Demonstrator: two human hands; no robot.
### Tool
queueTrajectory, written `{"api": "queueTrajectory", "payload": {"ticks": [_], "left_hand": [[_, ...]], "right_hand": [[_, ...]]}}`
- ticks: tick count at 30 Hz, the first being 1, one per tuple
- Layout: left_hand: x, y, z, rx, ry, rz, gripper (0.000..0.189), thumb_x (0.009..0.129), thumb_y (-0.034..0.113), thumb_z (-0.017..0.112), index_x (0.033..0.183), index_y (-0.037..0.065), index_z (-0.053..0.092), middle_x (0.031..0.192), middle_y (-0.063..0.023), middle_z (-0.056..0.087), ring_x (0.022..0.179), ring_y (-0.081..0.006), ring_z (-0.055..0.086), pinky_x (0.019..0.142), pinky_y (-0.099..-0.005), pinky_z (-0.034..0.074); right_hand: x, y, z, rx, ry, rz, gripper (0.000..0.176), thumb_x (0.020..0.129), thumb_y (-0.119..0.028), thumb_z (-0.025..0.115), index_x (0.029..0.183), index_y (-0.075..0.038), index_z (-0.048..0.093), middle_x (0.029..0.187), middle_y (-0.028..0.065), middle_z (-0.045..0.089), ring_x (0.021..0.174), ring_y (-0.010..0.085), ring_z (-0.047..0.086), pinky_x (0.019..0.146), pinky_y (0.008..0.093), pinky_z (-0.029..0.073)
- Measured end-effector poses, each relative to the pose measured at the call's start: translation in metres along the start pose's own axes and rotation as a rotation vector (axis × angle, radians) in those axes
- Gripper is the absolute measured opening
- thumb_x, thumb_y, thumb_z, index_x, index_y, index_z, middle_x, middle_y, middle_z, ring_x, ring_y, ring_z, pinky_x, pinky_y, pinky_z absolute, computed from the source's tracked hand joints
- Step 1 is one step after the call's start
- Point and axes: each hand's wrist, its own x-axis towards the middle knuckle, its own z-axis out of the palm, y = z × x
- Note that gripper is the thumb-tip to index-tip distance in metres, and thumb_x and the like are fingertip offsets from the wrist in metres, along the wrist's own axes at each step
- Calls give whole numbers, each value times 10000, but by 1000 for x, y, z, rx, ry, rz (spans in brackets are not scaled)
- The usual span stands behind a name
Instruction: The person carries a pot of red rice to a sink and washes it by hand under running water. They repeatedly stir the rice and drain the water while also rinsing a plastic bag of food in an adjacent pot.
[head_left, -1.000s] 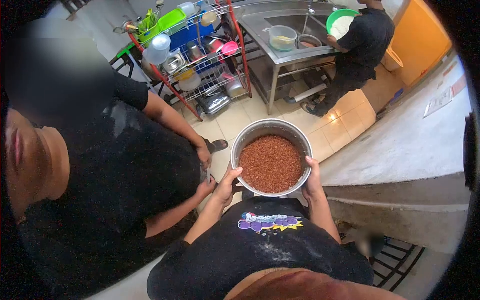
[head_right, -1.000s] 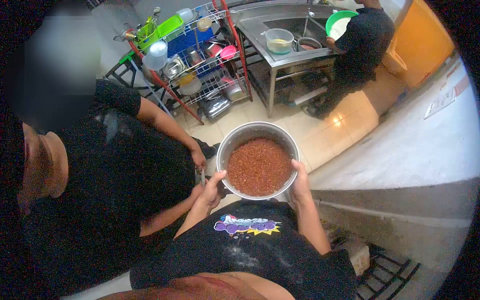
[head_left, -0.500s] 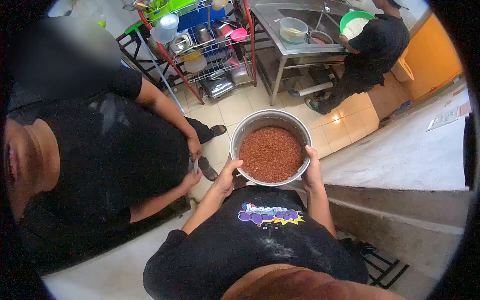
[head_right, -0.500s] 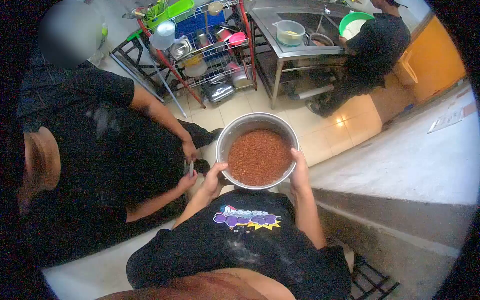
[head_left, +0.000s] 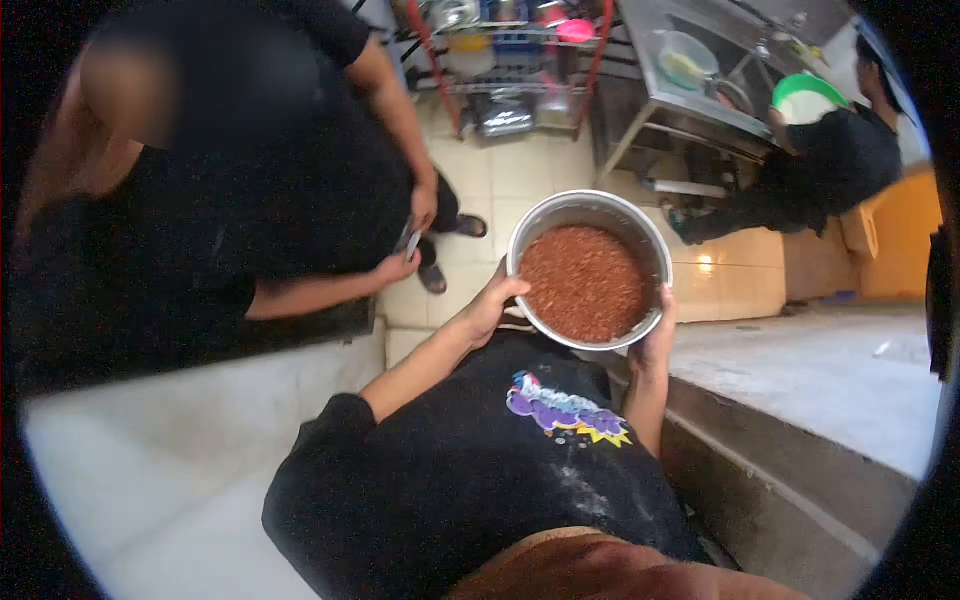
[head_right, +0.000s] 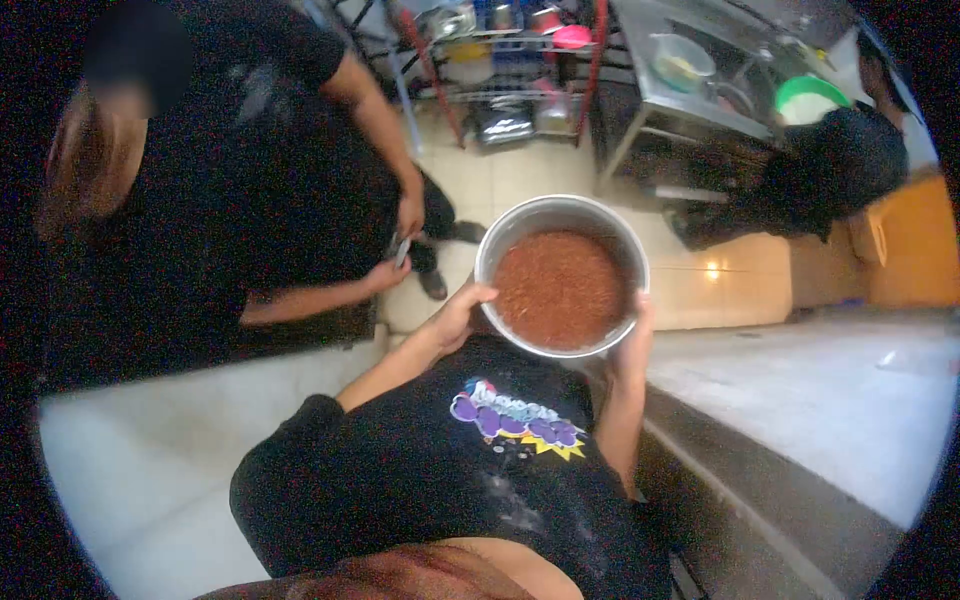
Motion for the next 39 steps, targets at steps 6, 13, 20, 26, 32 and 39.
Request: {"api": "queueTrajectory", "payload": {"ticks": [6, 13, 20, 26, 32, 39], "left_hand": [[0, 3, 3, 59, 29, 36, 889, 845, 318, 575, 1595, 40, 187, 1578, -172, 326, 1476, -310, 286, 1221, -423, 198], [-2, -12, -4, 72, 77, -167, 871, 853, 372, 594, 1595, 180, 180, 1444, -139, 435, 1241, -282, 518, 851, -431, 562], [6, -32, -26, 35, 103, -200, 842, 846, 490, 579, 1559, 173, 262, 1352, -138, 461, 1126, -266, 545, 835, -427, 540], [0, -23, -34, 52, 133, -81, 914, 831, 526, 588, 1588, 183, 210, 1470, -146, 385, 1233, -301, 471, 862, -473, 516], [1, -26, -30, 119, 175, -77, 935, 869, 609, 563, 1600, 172, 181, 1541, -167, 338, 1326, -346, 426, 935, -534, 496], [-14, -1, -16, 216, 326, -121, 794, 964, 630, 502, 1579, 175, 292, 1453, -135, 499, 1251, -247, 543, 964, -420, 483]], "right_hand": [[6, 8, -7, 2, -43, -6, 654, 983, -525, 472, 1435, -52, 490, 1419, 155, 549, 1308, 318, 517, 1126, 464, 375], [18, 21, -31, -3, -69, 80, 736, 958, -549, 511, 1475, -28, 446, 1478, 156, 502, 1357, 321, 473, 1161, 465, 336], [38, 50, -60, -154, -197, 104, 735, 899, -469, 605, 1461, -22, 450, 1450, 146, 519, 1314, 312, 509, 1108, 462, 402], [40, 64, -42, -73, -219, 126, 700, 860, -415, 611, 1425, -28, 467, 1386, 153, 560, 1185, 320, 595, 949, 458, 526], [49, 80, -46, 32, -260, 105, 695, 861, -403, 581, 1429, -23, 452, 1387, 172, 557, 1208, 354, 595, 928, 486, 554], [66, 102, -57, 54, -297, 102, 690, 857, -404, 560, 1422, -22, 458, 1377, 179, 565, 1205, 355, 601, 944, 499, 549]]}}
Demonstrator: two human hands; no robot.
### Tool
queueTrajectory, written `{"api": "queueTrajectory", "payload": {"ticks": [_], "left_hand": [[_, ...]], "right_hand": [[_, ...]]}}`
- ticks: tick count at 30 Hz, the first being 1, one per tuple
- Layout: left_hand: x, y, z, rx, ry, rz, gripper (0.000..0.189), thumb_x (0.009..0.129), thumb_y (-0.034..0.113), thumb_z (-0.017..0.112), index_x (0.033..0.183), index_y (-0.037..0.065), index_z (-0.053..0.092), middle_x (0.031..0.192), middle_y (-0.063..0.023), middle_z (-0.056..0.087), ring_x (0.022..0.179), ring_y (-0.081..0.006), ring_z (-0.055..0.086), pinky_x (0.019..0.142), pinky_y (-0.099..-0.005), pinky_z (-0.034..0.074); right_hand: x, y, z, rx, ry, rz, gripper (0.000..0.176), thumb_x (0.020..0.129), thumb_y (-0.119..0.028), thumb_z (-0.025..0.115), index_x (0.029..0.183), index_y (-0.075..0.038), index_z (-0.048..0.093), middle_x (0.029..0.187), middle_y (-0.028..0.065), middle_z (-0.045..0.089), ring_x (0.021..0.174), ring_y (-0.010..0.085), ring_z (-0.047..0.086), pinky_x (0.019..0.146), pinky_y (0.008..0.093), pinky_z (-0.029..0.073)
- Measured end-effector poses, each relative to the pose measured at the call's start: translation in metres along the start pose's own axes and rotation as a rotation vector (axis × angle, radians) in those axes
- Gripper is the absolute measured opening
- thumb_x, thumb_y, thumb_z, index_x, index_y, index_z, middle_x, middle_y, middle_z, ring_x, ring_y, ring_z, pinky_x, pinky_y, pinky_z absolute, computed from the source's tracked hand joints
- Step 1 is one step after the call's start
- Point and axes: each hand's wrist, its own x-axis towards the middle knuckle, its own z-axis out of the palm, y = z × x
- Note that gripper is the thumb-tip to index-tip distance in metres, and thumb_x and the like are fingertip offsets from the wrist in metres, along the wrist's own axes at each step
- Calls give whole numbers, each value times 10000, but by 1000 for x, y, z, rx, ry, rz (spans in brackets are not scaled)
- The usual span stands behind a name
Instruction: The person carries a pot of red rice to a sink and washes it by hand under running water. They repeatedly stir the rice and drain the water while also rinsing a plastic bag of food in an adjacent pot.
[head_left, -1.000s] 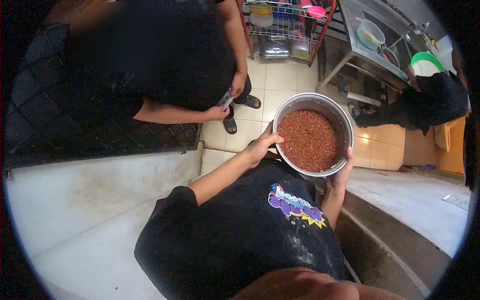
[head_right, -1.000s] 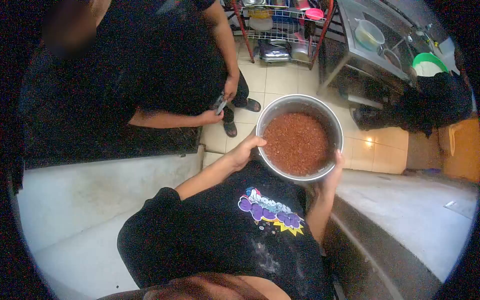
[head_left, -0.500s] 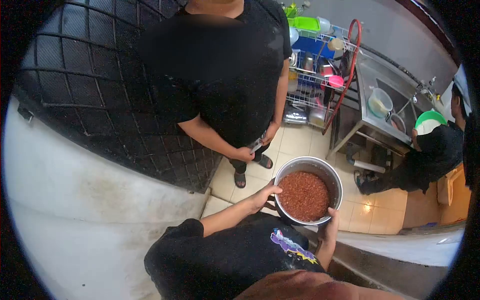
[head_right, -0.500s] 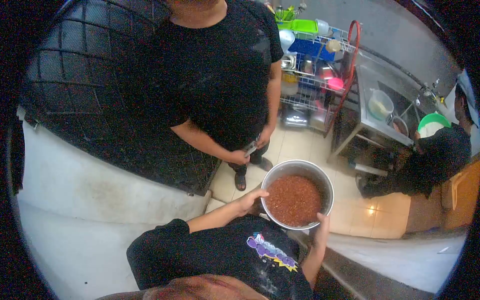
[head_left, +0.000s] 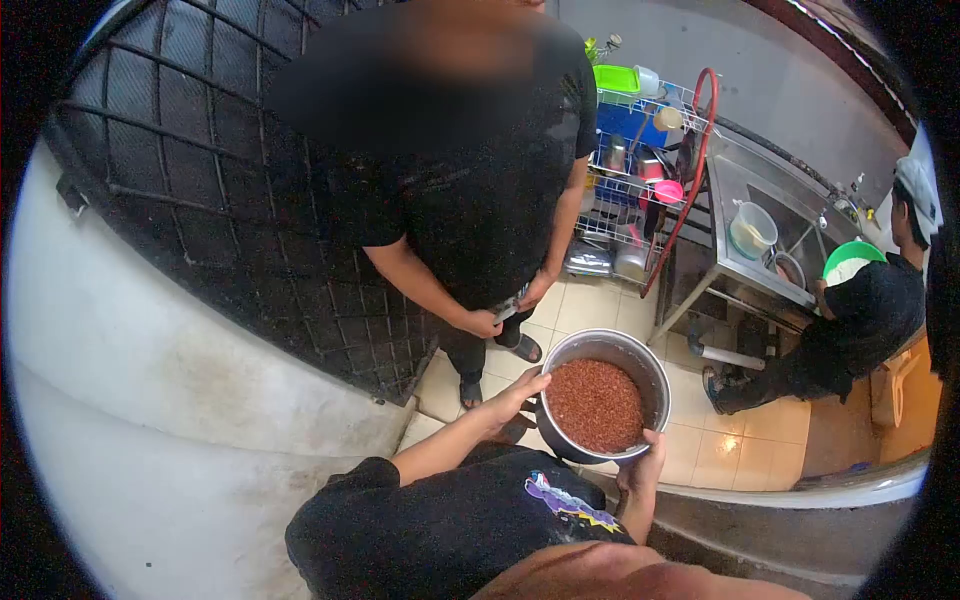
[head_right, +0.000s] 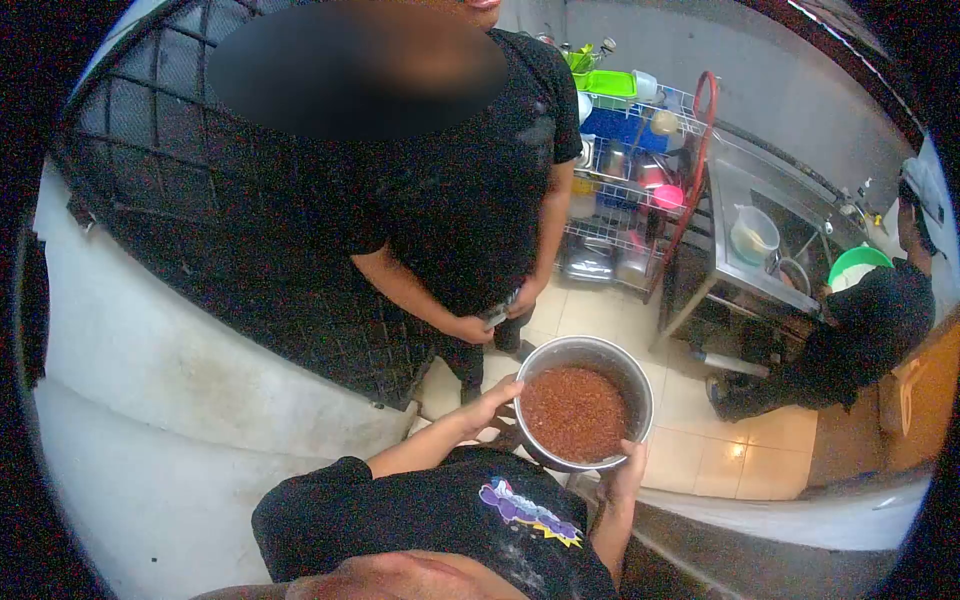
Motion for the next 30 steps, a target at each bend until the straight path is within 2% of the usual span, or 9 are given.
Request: {"api": "queueTrajectory", "payload": {"ticks": [1, 3, 4, 5, 6, 9, 13, 19, 30], "left_hand": [[2, -1, -2, -2, 8, 0, 794, 964, 630, 502, 1579, 175, 292, 1453, -135, 499, 1251, -247, 543, 964, -420, 483], [16, -1, -19, 249, 185, 69, 732, 973, 659, 473, 1409, 73, 531, 1248, -179, 638, 1025, -285, 666, 819, -430, 535], [23, 4, -31, 605, 452, 465, 595, 991, 577, 523, 1063, 14, 699, 858, -178, 714, 741, -286, 703, 674, -411, 530], [9, 32, -31, 791, 672, 631, 501, 970, 480, 611, 839, 1, 676, 695, -191, 667, 674, -315, 692, 599, -436, 508], [-4, 60, -33, 805, 731, 644, 410, 953, 378, 651, 778, 7, 649, 697, -202, 672, 643, -397, 677, 586, -476, 505], [-3, 106, -65, 1047, 1004, 713, 426, 988, 386, 581, 785, 16, 645, 819, -262, 681, 778, -478, 667, 643, -567, 520], [0, 119, -87, 1051, 1282, 826, 453, 968, 373, 622, 642, 69, 704, 622, -209, 646, 584, -418, 661, 534, -493, 529], [9, 96, -113, 1098, 1459, 943, 422, 937, 354, 668, 620, 79, 715, 574, -193, 623, 505, -368, 650, 454, -452, 503], [34, 132, -116, 980, 1287, 662, 453, 966, 400, 597, 709, 50, 726, 729, -231, 676, 699, -443, 683, 653, -533, 544]], "right_hand": [[1, 2, -6, 25, -14, -28, 684, 859, -408, 550, 1417, -22, 462, 1369, 180, 569, 1206, 351, 601, 948, 499, 548], [-11, -11, 2, 20, 11, 34, 676, 861, -410, 544, 1409, -22, 465, 1362, 181, 573, 1198, 350, 606, 941, 489, 554], [-16, -19, 6, 18, 43, 93, 669, 862, -411, 537, 1401, -21, 468, 1355, 182, 577, 1189, 348, 611, 934, 478, 560], [-17, -21, 8, 18, 34, 96, 669, 862, -411, 537, 1401, -21, 468, 1355, 182, 577, 1189, 348, 611, 934, 478, 560], [-17, -21, 8, 29, 72, 85, 662, 862, -405, 538, 1396, -20, 470, 1349, 184, 579, 1175, 349, 619, 937, 473, 562], [-17, -13, 9, 82, 71, 45, 648, 861, -386, 553, 1386, -14, 471, 1339, 189, 583, 1145, 358, 639, 937, 464, 572], [-19, -15, 11, 99, 51, 27, 676, 842, -379, 599, 1396, -15, 463, 1339, 191, 586, 1165, 364, 635, 941, 474, 574], [-20, -14, 13, 129, 106, -42, 615, 864, -364, 569, 1361, -13, 485, 1304, 192, 582, 1133, 357, 629, 919, 477, 552], [-11, 1, -4, 159, 48, -35, 588, 844, -329, 622, 1334, -29, 500, 1285, 164, 593, 1120, 347, 629, 926, 465, 545]]}}
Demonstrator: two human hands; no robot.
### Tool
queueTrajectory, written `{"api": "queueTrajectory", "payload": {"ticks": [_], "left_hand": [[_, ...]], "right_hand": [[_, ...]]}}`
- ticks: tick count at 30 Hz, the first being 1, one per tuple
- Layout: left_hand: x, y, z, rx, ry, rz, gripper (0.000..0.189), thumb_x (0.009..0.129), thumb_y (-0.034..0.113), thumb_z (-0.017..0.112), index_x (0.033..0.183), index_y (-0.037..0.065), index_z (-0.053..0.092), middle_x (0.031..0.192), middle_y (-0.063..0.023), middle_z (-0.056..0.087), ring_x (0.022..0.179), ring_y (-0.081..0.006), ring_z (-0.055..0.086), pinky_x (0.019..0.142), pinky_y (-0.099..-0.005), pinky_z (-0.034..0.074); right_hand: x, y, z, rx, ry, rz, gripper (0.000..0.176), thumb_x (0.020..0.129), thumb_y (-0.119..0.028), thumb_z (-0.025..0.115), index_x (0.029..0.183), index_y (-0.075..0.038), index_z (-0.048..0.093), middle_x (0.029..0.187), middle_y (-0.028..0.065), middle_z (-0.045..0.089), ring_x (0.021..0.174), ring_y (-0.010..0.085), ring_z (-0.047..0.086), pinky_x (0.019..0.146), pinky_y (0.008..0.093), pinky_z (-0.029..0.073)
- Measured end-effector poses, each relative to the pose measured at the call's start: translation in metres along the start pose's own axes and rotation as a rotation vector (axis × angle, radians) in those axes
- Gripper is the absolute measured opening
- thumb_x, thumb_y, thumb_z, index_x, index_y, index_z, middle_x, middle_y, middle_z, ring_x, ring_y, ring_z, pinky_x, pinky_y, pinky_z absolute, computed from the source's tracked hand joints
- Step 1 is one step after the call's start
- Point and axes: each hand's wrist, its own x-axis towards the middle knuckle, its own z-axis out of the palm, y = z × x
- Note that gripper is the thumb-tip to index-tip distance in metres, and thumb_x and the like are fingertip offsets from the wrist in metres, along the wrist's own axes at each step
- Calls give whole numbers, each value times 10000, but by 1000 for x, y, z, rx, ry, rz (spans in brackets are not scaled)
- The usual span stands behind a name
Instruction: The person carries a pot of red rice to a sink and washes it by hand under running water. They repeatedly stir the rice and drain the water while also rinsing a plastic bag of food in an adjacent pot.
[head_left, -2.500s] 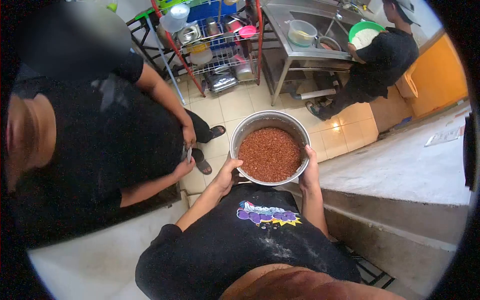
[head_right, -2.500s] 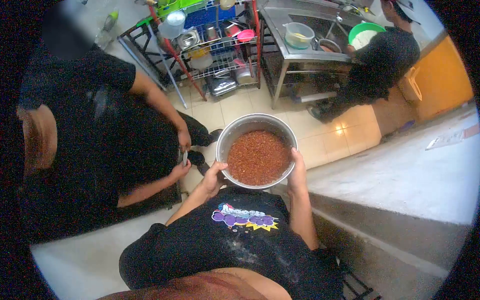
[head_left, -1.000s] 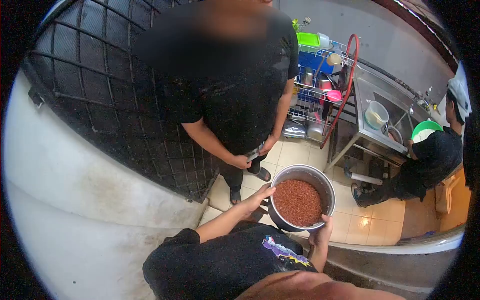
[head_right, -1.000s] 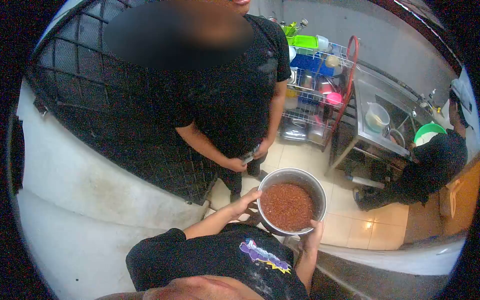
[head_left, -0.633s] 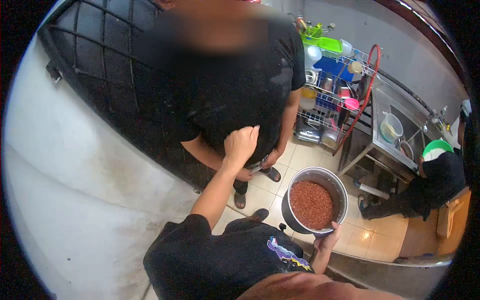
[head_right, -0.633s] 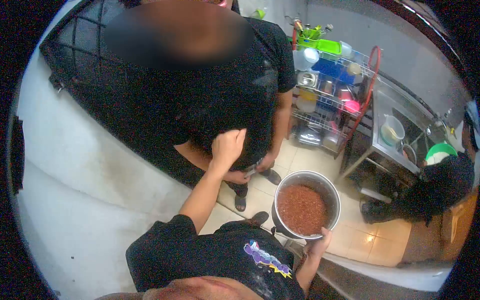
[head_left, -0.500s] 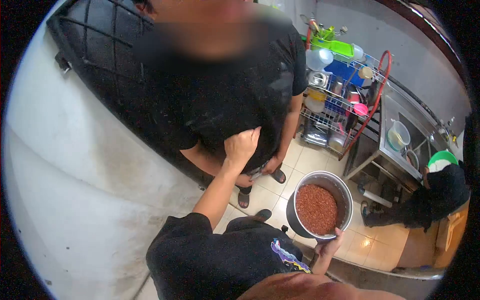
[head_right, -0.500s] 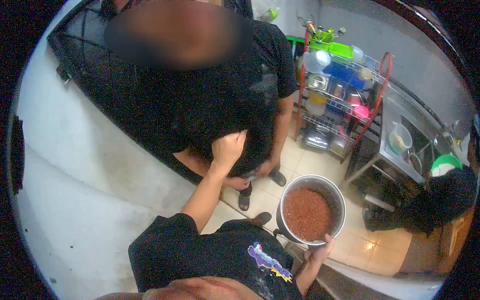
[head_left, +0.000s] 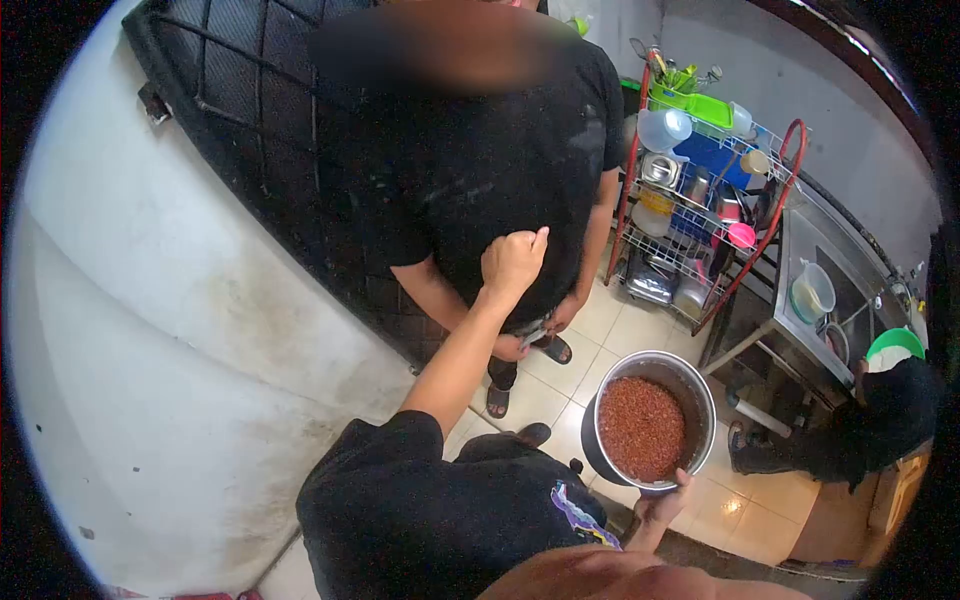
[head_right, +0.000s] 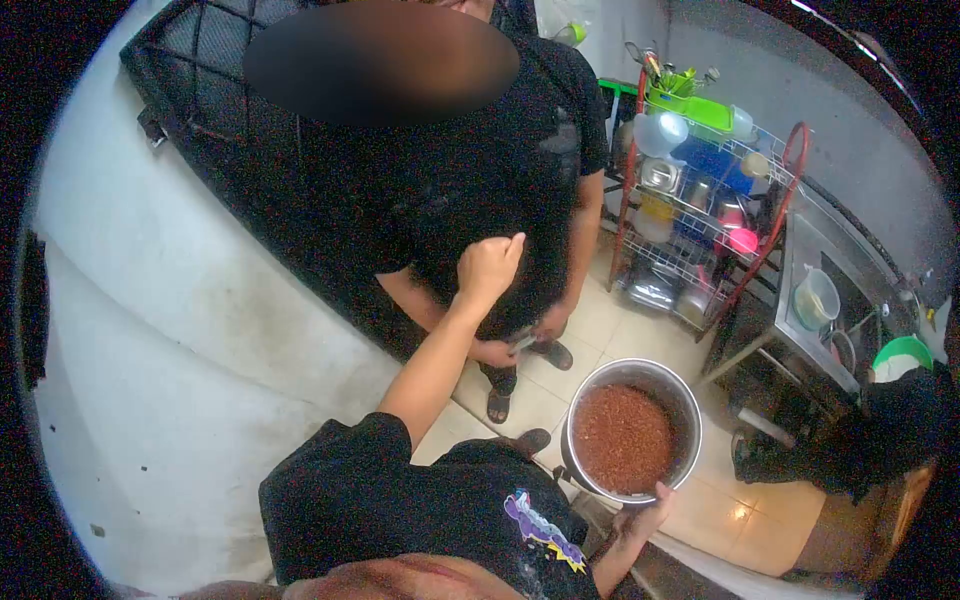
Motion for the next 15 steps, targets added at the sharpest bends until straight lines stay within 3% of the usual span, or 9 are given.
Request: {"api": "queueTrajectory", "payload": {"ticks": [5, 7, 13, 15], "left_hand": [[28, 10, 26, -24, -55, 17, 420, 977, 361, 575, 781, 30, 745, 790, -239, 708, 760, -451, 697, 708, -526, 561], [36, 11, 35, -16, -63, 30, 412, 976, 351, 572, 796, 26, 749, 804, -243, 711, 777, -458, 699, 732, -527, 565], [22, 9, 50, -62, -111, 50, 392, 967, 343, 573, 795, 29, 735, 818, -252, 708, 790, -474, 688, 725, -540, 556], [-6, 3, 61, -255, -234, 73, 392, 976, 331, 567, 773, 27, 709, 799, -238, 713, 730, -406, 714, 661, -498, 557]], "right_hand": [[6, 7, -16, -46, -26, 6, 598, 827, -317, 636, 1328, -21, 497, 1305, 168, 579, 1162, 349, 597, 988, 470, 504], [7, 10, -17, -24, -56, 32, 666, 812, -345, 635, 1382, -26, 502, 1375, 155, 581, 1253, 345, 568, 1093, 481, 433], [2, 12, -13, -28, -27, 42, 661, 819, -343, 624, 1384, -25, 496, 1358, 154, 586, 1252, 342, 566, 1084, 485, 437], [5, 18, -17, 12, -26, 33, 659, 820, -341, 620, 1385, -24, 493, 1367, 155, 578, 1254, 344, 563, 1081, 486, 439]]}}
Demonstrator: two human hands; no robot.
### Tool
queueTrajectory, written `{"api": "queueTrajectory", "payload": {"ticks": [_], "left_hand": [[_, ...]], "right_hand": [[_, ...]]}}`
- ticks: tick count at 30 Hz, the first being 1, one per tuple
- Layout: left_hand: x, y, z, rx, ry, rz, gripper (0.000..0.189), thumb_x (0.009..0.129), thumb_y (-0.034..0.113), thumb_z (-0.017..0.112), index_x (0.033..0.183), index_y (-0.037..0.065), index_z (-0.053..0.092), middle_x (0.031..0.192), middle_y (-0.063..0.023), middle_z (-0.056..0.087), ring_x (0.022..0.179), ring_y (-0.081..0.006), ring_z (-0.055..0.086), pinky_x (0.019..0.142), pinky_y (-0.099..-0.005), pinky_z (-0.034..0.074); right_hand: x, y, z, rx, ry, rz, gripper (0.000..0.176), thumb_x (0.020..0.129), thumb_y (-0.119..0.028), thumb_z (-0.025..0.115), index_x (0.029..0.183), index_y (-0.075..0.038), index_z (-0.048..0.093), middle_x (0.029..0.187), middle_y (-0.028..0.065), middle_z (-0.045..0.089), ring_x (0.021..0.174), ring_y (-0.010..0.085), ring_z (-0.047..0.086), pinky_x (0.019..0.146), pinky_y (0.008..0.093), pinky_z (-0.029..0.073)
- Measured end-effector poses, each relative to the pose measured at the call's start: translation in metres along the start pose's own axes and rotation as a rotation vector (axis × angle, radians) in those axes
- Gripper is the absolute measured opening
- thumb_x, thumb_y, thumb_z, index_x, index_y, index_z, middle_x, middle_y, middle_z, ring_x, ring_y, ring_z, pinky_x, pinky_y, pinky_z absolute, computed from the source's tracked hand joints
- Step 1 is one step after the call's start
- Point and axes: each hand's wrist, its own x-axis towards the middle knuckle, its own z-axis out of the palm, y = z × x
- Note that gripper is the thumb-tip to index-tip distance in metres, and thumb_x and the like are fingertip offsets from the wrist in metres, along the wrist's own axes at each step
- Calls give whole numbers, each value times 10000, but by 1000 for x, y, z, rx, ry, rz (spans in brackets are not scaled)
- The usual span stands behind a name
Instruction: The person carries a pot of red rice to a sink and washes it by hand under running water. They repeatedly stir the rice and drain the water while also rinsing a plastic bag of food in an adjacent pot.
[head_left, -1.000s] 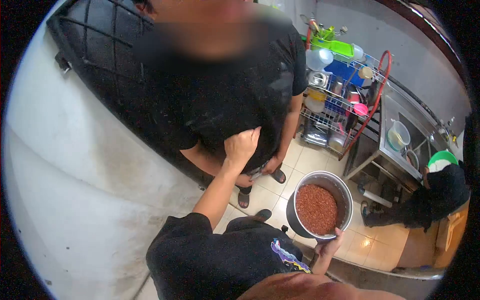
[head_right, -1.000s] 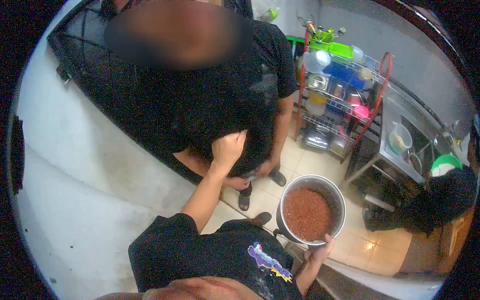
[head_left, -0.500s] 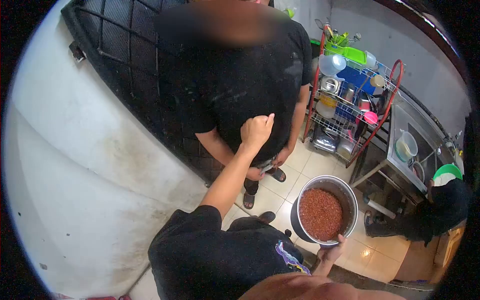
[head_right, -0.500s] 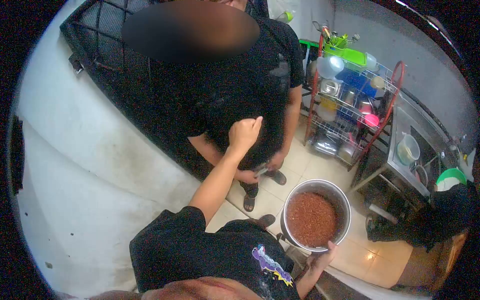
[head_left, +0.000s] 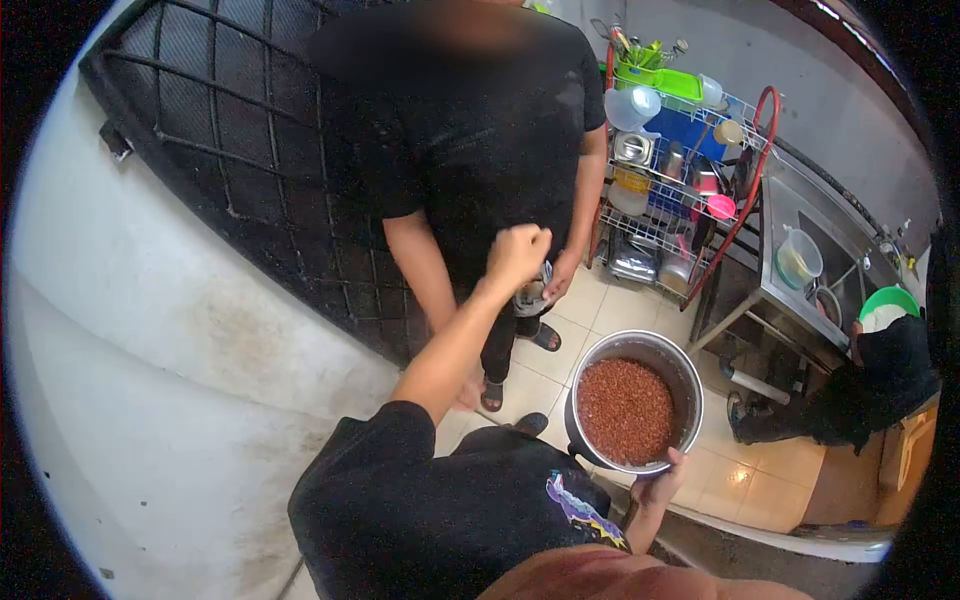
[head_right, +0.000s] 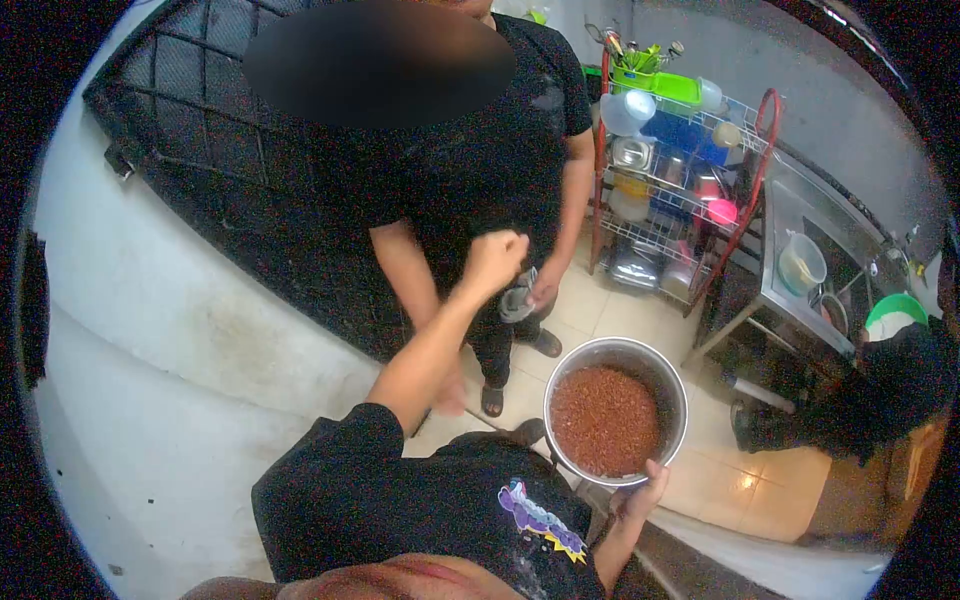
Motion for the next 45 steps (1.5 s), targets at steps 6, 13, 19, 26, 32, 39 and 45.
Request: {"api": "queueTrajectory", "payload": {"ticks": [6, 13, 19, 26, 32, 39, 45], "left_hand": [[-119, 13, 49, -575, -688, -367, 289, 1001, 278, 586, 957, 1, 655, 764, -82, 696, 600, -155, 666, 533, -308, 525], [-187, -1, 59, -676, -789, -509, 318, 1019, 296, 515, 1109, 30, 665, 968, -64, 695, 759, -150, 672, 621, -305, 537], [-206, -9, 60, -853, -843, -703, 464, 1024, 436, 456, 1281, 79, 603, 1121, -83, 674, 870, -179, 661, 704, -338, 548], [-220, 12, 42, -1144, -852, -865, 821, 955, 768, 327, 1503, 169, 447, 1399, -123, 549, 1174, -295, 542, 960, -478, 427], [-223, 12, 28, -1081, -992, -748, 805, 943, 729, 449, 1569, 235, 332, 1546, -99, 422, 1393, -324, 416, 1058, -560, 397], [-229, -4, 37, -1014, -1123, -770, 969, 870, 685, 607, 1598, 195, 197, 1520, -131, 450, 1361, -312, 469, 1062, -589, 428], [-233, 15, 36, -1286, -1072, -894, 870, 825, 484, 623, 1524, 41, 357, 1496, -182, 480, 1346, -359, 500, 1120, -547, 407]], "right_hand": [[-6, -6, 6, 0, 33, 39, 612, 823, -299, 614, 1365, -52, 476, 1305, 155, 573, 1181, 351, 579, 1007, 475, 493], [-3, -1, -1, 3, 34, -14, 516, 834, -298, 633, 1272, -54, 512, 1228, 144, 591, 1114, 319, 607, 942, 476, 513], [1, 3, -5, -37, 45, -77, 468, 832, -292, 637, 1228, -65, 531, 1149, 120, 598, 1050, 296, 620, 870, 438, 528], [-2, -6, -8, -30, -33, 48, 564, 856, -272, 588, 1365, -45, 496, 1337, 153, 583, 1227, 335, 574, 1076, 480, 443], [-9, -14, 19, -64, -92, -93, 617, 832, -257, 605, 1401, -54, 480, 1410, 164, 535, 1301, 355, 517, 1125, 487, 390], [13, 7, -10, -130, -15, -70, 614, 832, -286, 621, 1384, -44, 503, 1395, 155, 545, 1282, 324, 529, 1107, 462, 398], [-11, -14, 32, -296, 91, -193, 597, 879, -250, 569, 1417, -2, 491, 1326, 132, 578, 1242, 248, 519, 1092, 389, 376]]}}
